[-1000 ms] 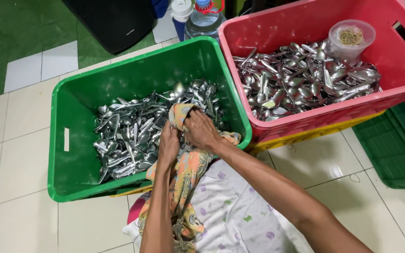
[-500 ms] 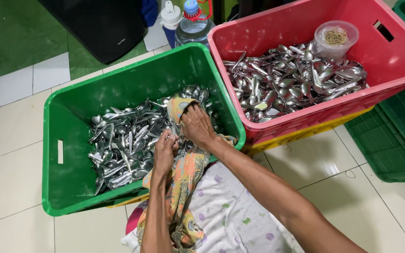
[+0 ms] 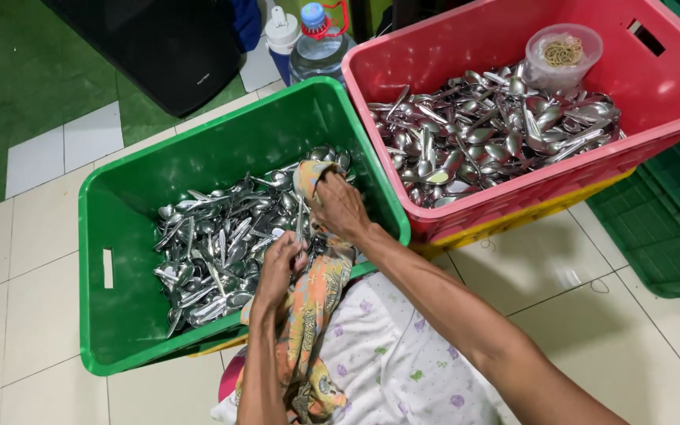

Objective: Polishing metal spoons with a cloth and transferring them from a green plastic bin to a pink one.

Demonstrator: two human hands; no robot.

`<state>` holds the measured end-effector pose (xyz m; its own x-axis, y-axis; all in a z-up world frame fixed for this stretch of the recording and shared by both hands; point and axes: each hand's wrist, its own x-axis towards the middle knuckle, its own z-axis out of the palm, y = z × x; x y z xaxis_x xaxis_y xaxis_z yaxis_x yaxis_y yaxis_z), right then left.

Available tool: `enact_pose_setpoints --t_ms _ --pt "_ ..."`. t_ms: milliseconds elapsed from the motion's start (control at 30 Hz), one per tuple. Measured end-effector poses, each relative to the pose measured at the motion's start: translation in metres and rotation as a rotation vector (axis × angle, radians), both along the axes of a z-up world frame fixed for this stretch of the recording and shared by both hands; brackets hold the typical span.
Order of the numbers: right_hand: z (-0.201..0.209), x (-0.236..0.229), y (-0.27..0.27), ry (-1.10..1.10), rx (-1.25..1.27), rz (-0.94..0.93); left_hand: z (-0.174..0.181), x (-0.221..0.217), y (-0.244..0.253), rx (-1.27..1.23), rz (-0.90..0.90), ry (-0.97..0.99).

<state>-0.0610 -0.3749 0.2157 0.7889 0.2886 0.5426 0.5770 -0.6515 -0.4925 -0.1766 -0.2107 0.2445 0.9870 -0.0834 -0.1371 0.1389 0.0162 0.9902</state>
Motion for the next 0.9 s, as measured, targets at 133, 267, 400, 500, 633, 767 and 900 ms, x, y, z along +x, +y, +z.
enact_pose_setpoints --t_ms 133,267,400,500,633,767,900 --pt "-0.031 0.013 0.014 -0.085 -0.124 0.017 -0.006 0.006 0.003 0.012 -0.006 0.016" --pt "-0.037 0.008 0.024 -0.203 -0.236 0.048 0.001 0.004 -0.001 -0.062 0.061 -0.045" --pt "-0.067 0.023 0.033 -0.216 -0.275 0.019 -0.001 0.004 0.002 -0.050 0.070 -0.108" --pt "-0.020 0.001 0.017 -0.255 -0.232 -0.022 0.002 0.002 0.002 -0.003 0.054 -0.139" --pt "-0.022 0.003 0.012 -0.091 -0.184 -0.008 -0.006 0.004 0.001 0.003 0.064 -0.109" --pt "-0.042 0.017 0.006 0.127 -0.091 -0.068 -0.005 0.004 -0.002 0.139 0.181 -0.029" --pt "0.048 -0.027 -0.003 0.008 0.036 0.085 -0.016 0.007 0.004 0.637 0.304 -0.029"
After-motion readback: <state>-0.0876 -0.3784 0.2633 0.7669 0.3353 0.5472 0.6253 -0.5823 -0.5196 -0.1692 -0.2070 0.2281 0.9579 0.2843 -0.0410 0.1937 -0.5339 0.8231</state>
